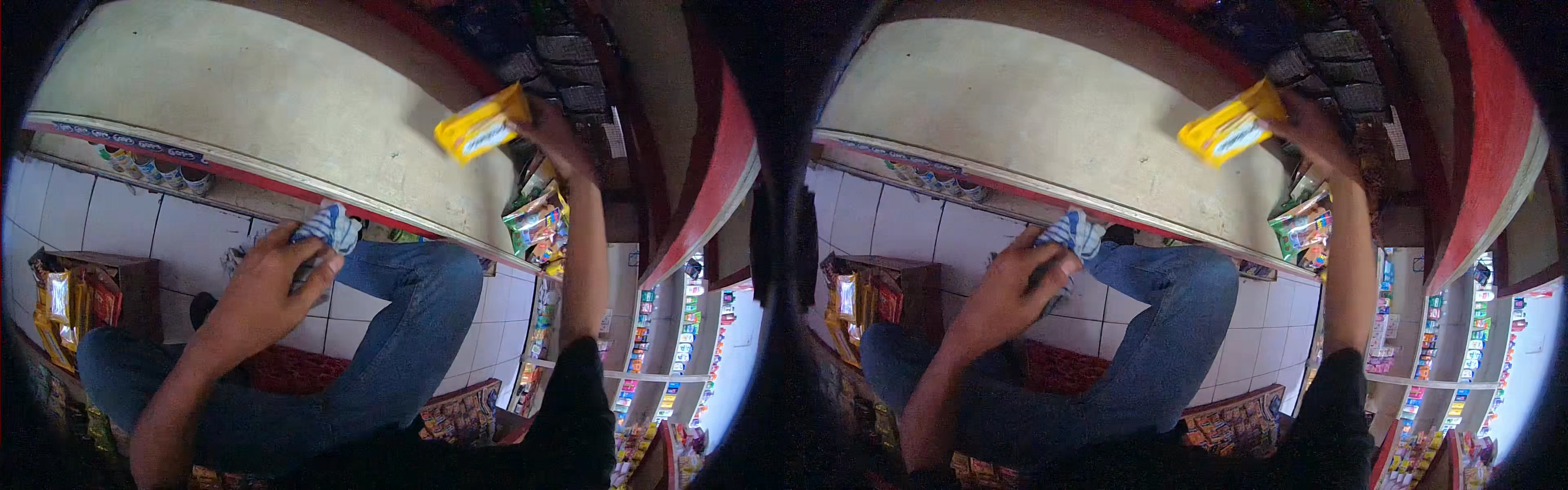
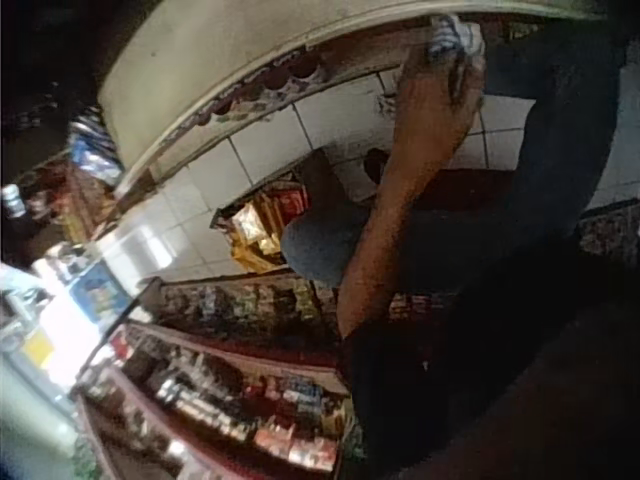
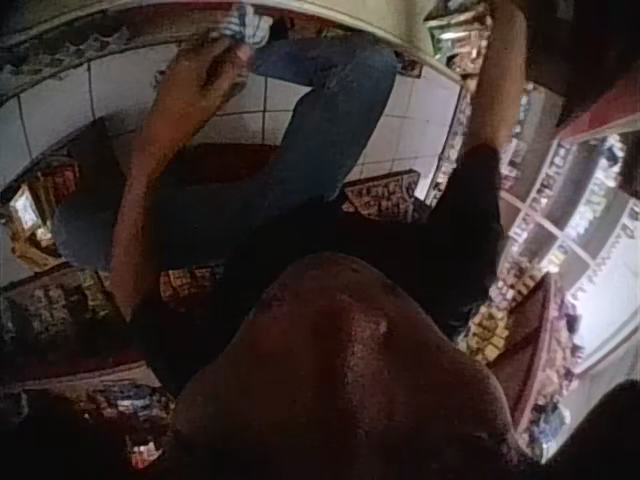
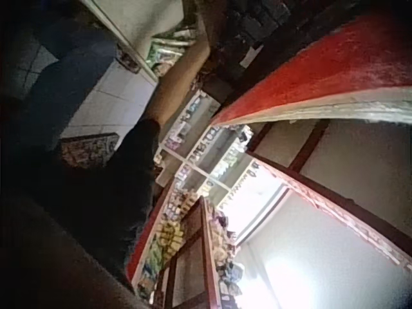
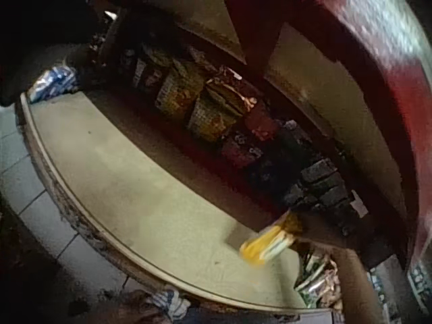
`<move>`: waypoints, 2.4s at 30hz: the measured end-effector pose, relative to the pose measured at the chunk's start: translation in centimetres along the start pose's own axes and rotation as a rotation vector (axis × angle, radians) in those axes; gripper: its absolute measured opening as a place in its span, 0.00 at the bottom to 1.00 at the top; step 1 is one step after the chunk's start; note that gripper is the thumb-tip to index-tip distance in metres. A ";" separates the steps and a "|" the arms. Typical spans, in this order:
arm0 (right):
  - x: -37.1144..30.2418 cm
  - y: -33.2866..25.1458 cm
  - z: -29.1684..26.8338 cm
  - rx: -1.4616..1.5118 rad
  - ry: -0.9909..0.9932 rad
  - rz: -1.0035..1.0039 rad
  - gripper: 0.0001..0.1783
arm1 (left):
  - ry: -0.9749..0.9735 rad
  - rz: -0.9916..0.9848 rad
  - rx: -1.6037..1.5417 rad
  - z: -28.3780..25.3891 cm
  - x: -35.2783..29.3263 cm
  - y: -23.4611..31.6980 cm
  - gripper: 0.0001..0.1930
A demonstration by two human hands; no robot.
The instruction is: Cleaning and organizing snack packages on grocery store shelves using a cloth.
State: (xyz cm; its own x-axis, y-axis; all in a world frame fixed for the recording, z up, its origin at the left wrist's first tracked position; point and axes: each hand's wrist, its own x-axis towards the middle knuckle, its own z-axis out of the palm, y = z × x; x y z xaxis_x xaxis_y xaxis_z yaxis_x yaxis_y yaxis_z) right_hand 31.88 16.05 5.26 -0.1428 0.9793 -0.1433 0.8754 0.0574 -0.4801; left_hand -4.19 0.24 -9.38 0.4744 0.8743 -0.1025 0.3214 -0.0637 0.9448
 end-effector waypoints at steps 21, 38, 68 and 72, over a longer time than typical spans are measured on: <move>16.8 18.9 -8.7 -0.666 0.274 -0.081 0.33 | -0.511 -0.091 -0.063 6.1 0.5 -3.8 0.26; 16.0 19.5 -6.0 -1.078 0.508 0.047 0.26 | -0.510 -0.046 0.007 6.2 0.6 -4.6 0.24; -6.1 -10.3 11.1 -0.305 -0.184 -0.660 0.34 | -0.203 -0.043 -0.087 2.2 1.9 -3.9 0.16; -9.0 -11.6 15.2 -0.285 -0.323 -0.613 0.50 | -0.092 0.028 -0.451 2.0 2.7 -3.6 0.21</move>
State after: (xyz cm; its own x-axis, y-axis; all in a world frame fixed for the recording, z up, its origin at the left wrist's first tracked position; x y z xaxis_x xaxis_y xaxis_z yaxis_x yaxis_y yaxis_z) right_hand 15.99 3.62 -1.00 -0.7339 0.6520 -0.1904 0.6744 0.6658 -0.3193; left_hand -2.45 1.82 -13.70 0.5552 0.8276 -0.0826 -0.0722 0.1469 0.9865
